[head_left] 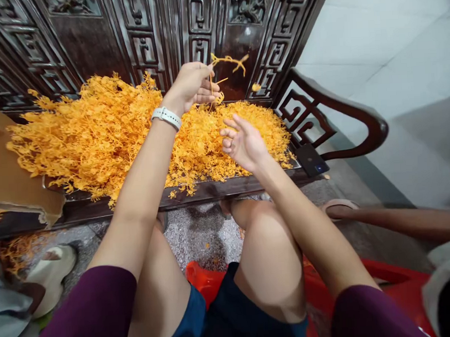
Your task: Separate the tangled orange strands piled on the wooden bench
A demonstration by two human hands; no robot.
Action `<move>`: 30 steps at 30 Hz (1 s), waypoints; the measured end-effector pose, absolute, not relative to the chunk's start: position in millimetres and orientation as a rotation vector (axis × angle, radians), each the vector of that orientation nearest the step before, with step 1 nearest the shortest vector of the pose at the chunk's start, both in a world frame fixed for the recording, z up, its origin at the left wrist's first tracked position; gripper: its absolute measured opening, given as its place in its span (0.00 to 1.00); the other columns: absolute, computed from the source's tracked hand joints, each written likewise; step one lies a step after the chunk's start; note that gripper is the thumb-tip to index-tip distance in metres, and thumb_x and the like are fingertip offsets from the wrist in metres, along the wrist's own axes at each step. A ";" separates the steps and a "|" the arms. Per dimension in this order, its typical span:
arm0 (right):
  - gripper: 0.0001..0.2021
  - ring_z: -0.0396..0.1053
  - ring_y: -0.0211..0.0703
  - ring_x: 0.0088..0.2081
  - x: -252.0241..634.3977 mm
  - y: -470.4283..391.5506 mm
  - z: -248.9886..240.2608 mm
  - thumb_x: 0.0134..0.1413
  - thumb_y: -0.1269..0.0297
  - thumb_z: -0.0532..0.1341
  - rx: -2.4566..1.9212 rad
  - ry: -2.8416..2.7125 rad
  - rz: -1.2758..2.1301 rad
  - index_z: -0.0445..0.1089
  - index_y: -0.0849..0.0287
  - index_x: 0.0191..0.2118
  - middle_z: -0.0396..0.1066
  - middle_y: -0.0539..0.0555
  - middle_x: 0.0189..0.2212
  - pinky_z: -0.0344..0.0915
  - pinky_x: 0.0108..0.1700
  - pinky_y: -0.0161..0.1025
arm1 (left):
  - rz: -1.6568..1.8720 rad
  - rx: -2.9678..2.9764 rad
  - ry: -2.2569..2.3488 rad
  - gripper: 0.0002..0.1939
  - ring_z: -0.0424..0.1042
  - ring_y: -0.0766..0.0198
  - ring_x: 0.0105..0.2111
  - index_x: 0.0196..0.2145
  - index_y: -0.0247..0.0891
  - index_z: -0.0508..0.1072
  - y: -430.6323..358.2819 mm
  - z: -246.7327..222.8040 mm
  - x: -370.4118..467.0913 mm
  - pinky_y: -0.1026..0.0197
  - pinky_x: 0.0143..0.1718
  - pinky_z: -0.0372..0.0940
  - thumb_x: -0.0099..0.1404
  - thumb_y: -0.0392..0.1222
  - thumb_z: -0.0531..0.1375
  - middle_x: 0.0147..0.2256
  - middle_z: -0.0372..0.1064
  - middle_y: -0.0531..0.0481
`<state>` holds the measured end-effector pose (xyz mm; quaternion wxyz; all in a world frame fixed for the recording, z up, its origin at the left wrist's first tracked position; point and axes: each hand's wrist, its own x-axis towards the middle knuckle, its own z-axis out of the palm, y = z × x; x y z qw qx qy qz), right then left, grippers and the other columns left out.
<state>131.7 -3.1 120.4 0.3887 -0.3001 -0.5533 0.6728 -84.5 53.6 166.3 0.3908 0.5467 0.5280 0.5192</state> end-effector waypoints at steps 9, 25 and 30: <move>0.26 0.59 0.36 0.24 122.5 1.8 101.7 0.66 0.34 0.63 -0.855 -1.769 1.326 0.64 0.53 0.34 0.64 0.49 0.24 0.56 0.27 0.38 | 1.143 1.573 1.200 0.12 0.78 0.57 0.36 0.38 0.45 0.68 24.9 185.5 -45.1 0.50 0.41 0.68 0.71 0.52 0.66 0.30 0.78 0.52; 0.27 0.50 0.34 0.24 114.6 -17.3 107.4 0.72 0.35 0.55 -0.690 -1.969 1.290 0.52 0.51 0.32 0.52 0.44 0.22 0.49 0.25 0.35 | 1.181 1.355 1.125 0.13 0.62 0.66 0.24 0.29 0.43 0.71 38.1 162.1 -47.0 0.59 0.32 0.54 0.69 0.29 0.60 0.19 0.66 0.54; 0.25 0.48 0.34 0.22 123.2 -22.6 123.1 0.78 0.42 0.53 -0.571 -2.099 1.483 0.52 0.51 0.30 0.50 0.42 0.20 0.49 0.24 0.36 | 1.108 1.382 1.150 0.13 0.62 0.69 0.20 0.25 0.39 0.68 34.8 158.9 -47.3 0.60 0.27 0.44 0.57 0.22 0.57 0.18 0.60 0.55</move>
